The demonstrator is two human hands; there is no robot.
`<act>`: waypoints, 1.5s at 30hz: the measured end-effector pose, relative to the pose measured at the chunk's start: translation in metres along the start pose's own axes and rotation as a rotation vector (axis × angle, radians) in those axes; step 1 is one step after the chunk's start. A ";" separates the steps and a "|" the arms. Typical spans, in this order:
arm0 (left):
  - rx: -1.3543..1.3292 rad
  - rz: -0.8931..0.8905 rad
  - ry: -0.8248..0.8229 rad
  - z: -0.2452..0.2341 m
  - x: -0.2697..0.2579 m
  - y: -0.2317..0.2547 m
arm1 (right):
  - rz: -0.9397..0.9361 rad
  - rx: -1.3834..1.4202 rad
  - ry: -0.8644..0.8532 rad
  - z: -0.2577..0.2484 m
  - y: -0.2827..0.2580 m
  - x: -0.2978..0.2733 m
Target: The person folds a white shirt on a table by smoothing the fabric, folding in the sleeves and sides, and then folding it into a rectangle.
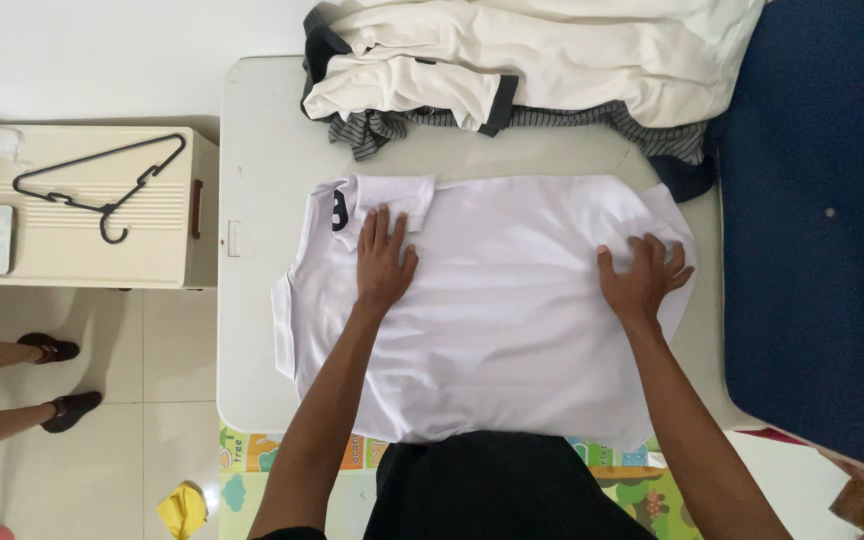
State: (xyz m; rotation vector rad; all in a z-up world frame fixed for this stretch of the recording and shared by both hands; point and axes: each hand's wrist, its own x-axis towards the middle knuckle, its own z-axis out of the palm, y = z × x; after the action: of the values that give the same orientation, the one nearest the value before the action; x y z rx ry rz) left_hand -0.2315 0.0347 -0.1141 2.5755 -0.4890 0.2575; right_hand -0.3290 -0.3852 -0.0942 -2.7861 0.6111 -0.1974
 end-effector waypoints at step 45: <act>-0.052 -0.285 0.198 -0.040 0.020 -0.037 | -0.804 0.470 -0.160 0.057 -0.256 0.034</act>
State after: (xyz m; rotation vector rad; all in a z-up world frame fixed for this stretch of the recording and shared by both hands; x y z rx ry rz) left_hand -0.2019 0.0794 -0.0908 2.4961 -0.0543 0.3876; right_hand -0.1876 -0.1631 -0.0685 -2.3881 -0.5520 -0.2326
